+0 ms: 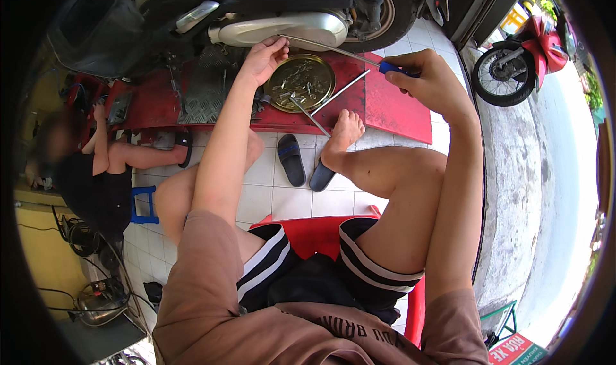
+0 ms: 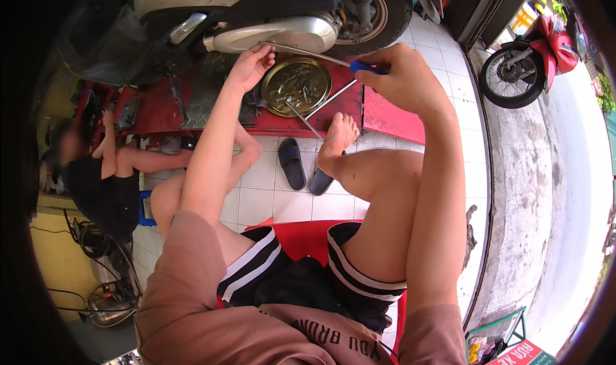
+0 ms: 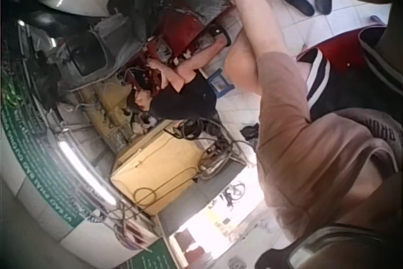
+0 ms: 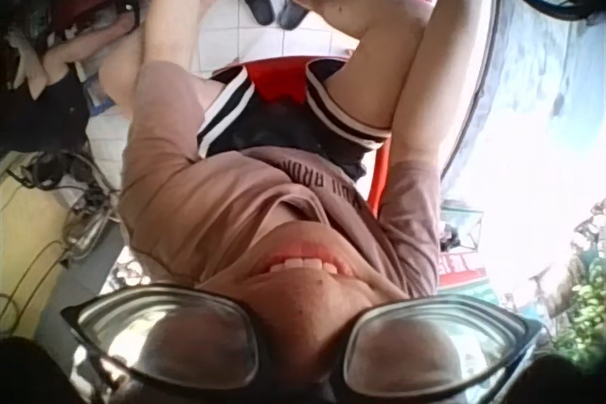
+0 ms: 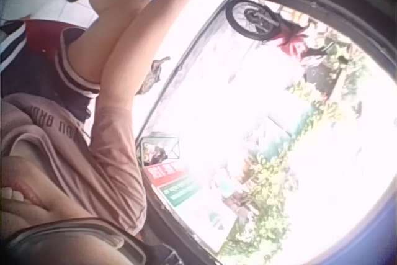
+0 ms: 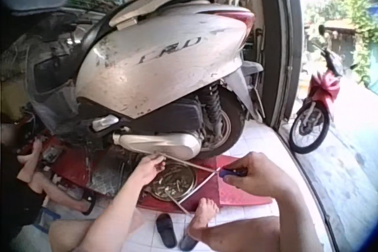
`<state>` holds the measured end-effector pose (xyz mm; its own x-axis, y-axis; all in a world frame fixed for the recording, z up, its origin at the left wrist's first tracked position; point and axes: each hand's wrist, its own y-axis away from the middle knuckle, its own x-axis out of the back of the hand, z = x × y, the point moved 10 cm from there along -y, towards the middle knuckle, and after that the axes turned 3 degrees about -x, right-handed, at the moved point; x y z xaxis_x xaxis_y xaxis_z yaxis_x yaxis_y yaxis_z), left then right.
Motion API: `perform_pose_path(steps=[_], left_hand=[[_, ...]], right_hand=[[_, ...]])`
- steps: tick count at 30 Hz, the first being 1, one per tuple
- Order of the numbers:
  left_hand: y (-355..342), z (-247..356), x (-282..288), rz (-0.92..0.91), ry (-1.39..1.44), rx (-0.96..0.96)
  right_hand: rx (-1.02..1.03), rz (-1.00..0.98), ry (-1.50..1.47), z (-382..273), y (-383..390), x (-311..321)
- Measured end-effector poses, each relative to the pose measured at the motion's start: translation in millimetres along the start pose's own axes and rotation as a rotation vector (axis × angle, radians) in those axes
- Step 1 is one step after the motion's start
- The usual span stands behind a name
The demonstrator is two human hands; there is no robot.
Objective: The person is sitting on a stool in a workshop, using a screwdriver to tighten screws on the side panel of a white motorcycle. The motorcycle is elevated on a red hydraulic lift. The person repeatedly adjusts the screwdriver and applies torque to the fasteners.
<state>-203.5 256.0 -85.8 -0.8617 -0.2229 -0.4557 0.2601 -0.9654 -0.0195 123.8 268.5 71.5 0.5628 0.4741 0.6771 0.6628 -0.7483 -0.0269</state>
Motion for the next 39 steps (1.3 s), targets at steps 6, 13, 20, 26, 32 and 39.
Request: perform_pose_path(steps=[6,13,20,26,32,39], left_hand=[[73,144,-63,-0.185,-0.042,-0.166],[159,203,-93,-0.147,-0.153,-0.311],[195,212,-82,0.021,-0.412,-0.41],[199,199,-76,0.006,-0.784,-0.339],[193,180,-65,-0.021,-0.896,-0.214],[190,186,-63,0.019,-0.722,-0.284]], right_hand=[[0.173,0.0,-0.237,-28,4,5],[0.283,-0.143,-0.368,-57,19,-18],[0.287,-0.234,-0.369,-66,24,-35],[0.268,-0.234,-0.289,-56,21,-34],[0.38,-0.202,-0.154,-62,21,-35],[0.288,-0.195,-0.186,-63,21,-32]])
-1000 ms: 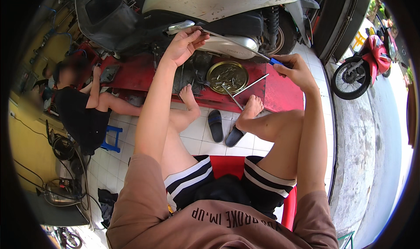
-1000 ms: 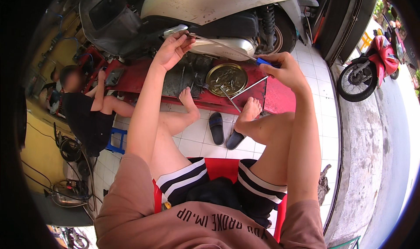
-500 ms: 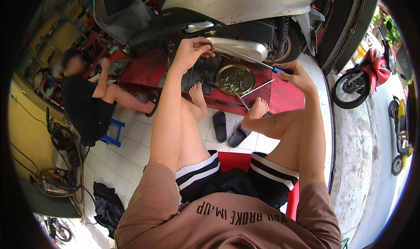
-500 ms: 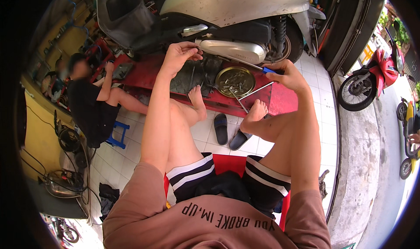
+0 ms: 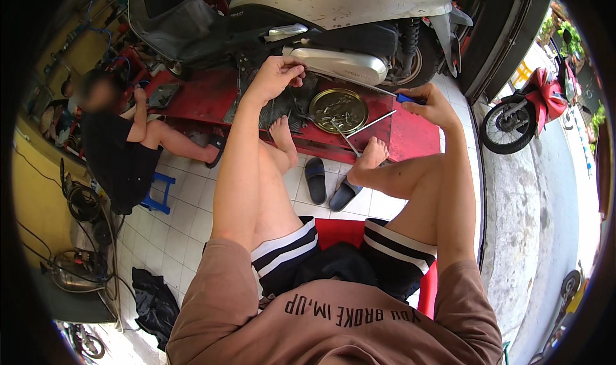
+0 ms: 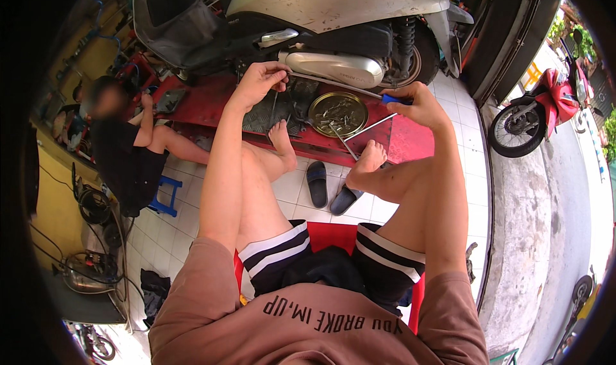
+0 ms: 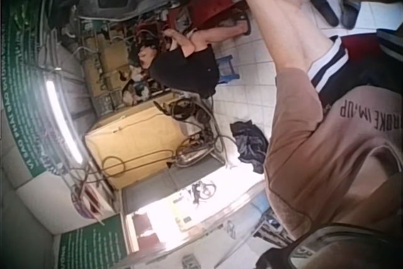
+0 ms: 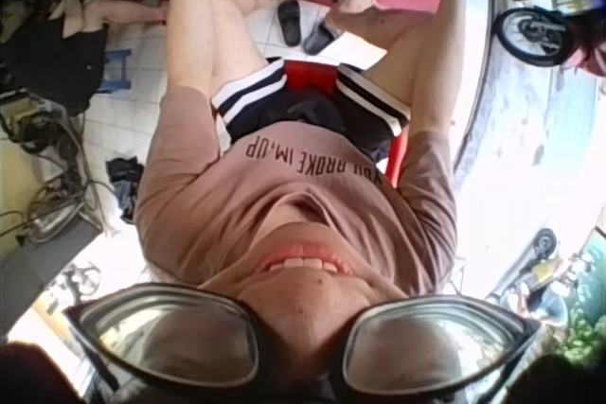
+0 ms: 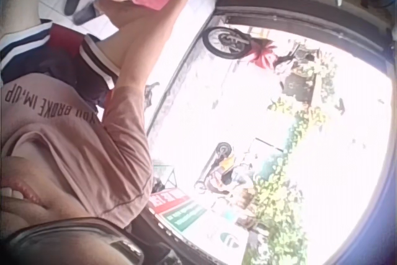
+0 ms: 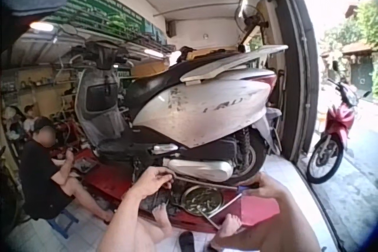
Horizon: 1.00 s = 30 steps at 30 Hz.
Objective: The person is sitting on a stool in a workshop, using a screwdriver to tighten screws on the side panel of a white motorcycle. The motorcycle is elevated on a red hydraulic lift. The person repeatedly adjusts the screwdriver and applies torque to the fasteners.
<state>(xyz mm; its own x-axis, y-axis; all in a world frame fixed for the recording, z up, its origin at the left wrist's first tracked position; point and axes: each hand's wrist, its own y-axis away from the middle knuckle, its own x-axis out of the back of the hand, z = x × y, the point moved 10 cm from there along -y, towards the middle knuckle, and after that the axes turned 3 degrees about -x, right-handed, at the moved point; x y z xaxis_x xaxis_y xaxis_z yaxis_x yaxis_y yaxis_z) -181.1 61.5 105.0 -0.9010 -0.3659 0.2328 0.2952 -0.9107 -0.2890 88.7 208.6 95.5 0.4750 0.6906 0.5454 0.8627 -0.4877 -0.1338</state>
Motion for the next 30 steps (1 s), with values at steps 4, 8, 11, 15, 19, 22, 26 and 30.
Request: perform_pose_path(steps=[4,8,11,15,19,22,26,30], left_hand=[[0,0,-2,-0.038,-0.191,-0.014],[1,-5,-3,-0.05,-0.136,0.016],[-1,-10,1,-0.012,0.16,0.052],[-9,-12,-2,0.114,0.597,0.089],[-23,-29,-2,0.322,0.835,0.125],[-42,-54,-7,0.476,0.911,0.202],[-59,-77,-30,0.636,0.787,0.309],[-84,-83,-86,0.68,0.378,0.266]], right_hand=[[0.041,0.017,0.037,1,0,2],[0.052,0.036,0.033,4,-1,2],[0.128,0.091,0.093,-6,-1,6],[0.12,0.15,0.107,-10,-5,-2],[0.085,0.118,0.202,-8,-17,-38],[0.015,0.044,0.141,6,-20,-71],[-0.094,-0.069,0.198,5,-11,-97],[-0.296,-0.095,0.198,48,-3,-92]])
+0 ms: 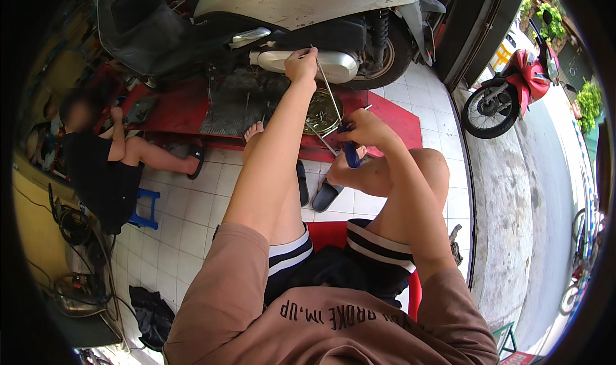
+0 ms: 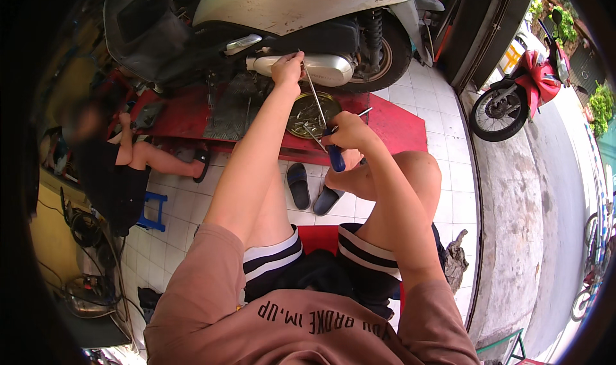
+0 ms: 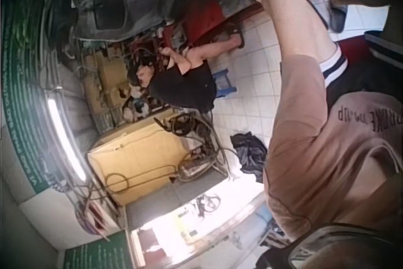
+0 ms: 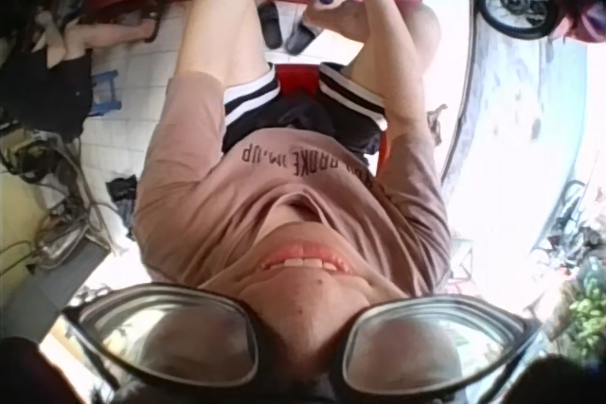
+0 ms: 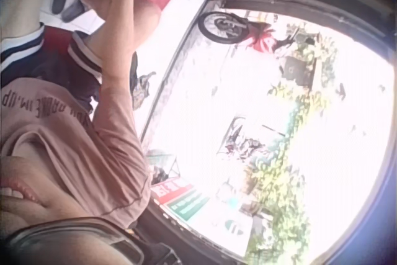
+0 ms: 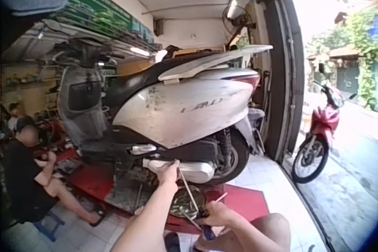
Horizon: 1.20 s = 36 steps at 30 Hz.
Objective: The person is sitting on a stool in a workshop, using a screwdriver to tighten screws on the side panel of a white motorcycle. The motorcycle is elevated on a red hydraulic lift. The person repeatedly adjusts the screwdriver and applies torque to the fasteners.
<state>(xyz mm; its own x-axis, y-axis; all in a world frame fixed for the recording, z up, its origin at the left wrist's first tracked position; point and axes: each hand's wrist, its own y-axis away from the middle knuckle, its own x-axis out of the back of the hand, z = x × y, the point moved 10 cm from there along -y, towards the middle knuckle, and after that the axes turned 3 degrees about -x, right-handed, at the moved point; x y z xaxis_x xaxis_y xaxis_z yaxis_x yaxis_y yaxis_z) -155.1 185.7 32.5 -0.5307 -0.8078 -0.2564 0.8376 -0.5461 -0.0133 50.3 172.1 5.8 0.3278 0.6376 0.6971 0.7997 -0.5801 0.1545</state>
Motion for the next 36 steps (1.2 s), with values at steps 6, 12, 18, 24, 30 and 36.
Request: perform_pose_path(steps=[6,12,18,24,30,36], left_hand=[[24,-69,-123,-0.617,-0.251,0.191],[10,-114,-160,-0.763,-0.225,0.292],[-5,-126,-167,-0.669,0.018,0.388],[-7,-128,-170,-0.647,0.027,0.379],[-8,-127,-169,-0.652,0.041,0.391],[-7,-127,-168,-0.604,0.068,0.394]], right_hand=[[-0.361,0.172,-0.101,55,-2,36],[-0.434,0.372,-0.059,69,0,69],[-0.506,0.499,-0.031,66,7,89],[-0.496,0.541,-0.029,67,5,91],[-0.46,0.612,-0.017,56,13,98],[-0.443,0.649,-0.012,52,17,100]])
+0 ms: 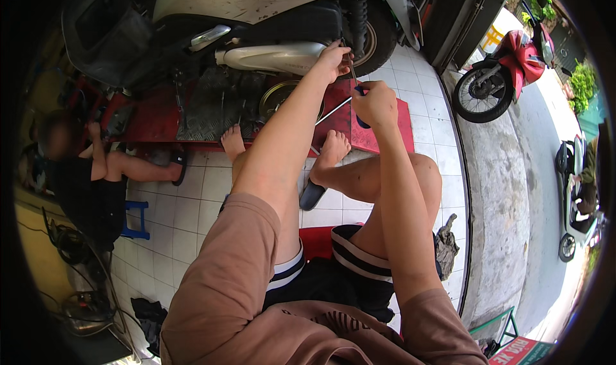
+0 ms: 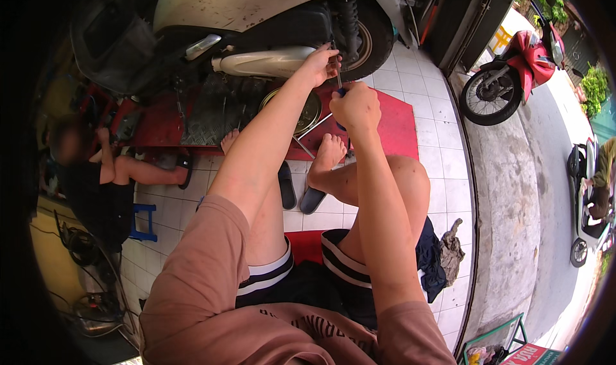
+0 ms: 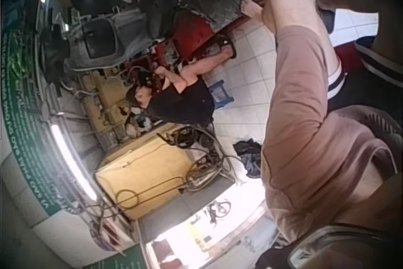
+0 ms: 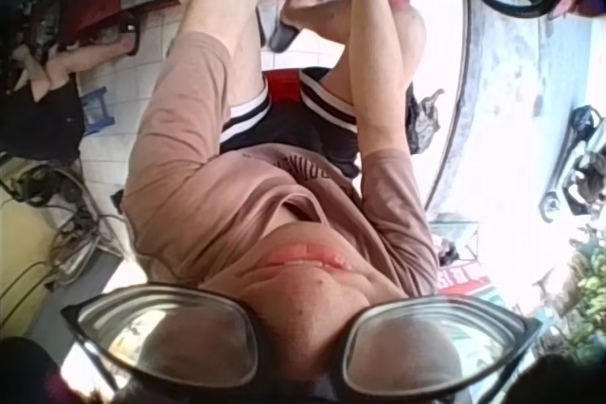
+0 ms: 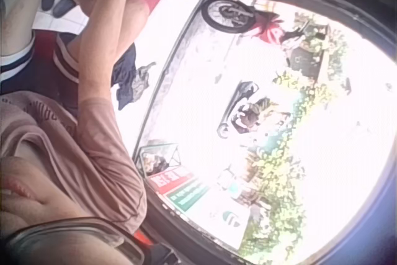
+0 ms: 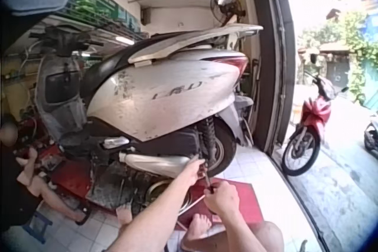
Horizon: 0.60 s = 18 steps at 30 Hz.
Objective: The person is sitting on a stool in a workshop, using a screwdriver to tighten screws on the side panel of a white motorcycle. The motorcycle is elevated on a red hydraulic lift. The person repeatedly adjusts the screwdriver and applies torque to the fasteners.
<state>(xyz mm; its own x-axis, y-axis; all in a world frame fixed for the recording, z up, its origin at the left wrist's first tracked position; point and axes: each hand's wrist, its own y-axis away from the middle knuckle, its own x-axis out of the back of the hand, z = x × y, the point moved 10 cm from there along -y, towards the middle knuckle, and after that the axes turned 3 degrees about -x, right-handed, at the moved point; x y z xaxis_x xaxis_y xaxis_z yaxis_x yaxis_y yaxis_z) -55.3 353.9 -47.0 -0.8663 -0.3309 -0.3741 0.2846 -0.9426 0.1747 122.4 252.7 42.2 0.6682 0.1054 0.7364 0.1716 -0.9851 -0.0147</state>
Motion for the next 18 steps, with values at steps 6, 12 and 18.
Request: perform_pose_path(steps=[6,12,18], left_hand=[[1,2,2,0.036,-0.005,-0.018],[-1,0,-3,-0.006,0.002,0.007],[-2,-6,10,0.026,0.003,0.05]], right_hand=[[0.021,0.015,-0.002,-3,2,2],[-0.005,0.015,-0.01,1,-1,2],[0.051,-0.003,-0.063,-1,-7,-11]])
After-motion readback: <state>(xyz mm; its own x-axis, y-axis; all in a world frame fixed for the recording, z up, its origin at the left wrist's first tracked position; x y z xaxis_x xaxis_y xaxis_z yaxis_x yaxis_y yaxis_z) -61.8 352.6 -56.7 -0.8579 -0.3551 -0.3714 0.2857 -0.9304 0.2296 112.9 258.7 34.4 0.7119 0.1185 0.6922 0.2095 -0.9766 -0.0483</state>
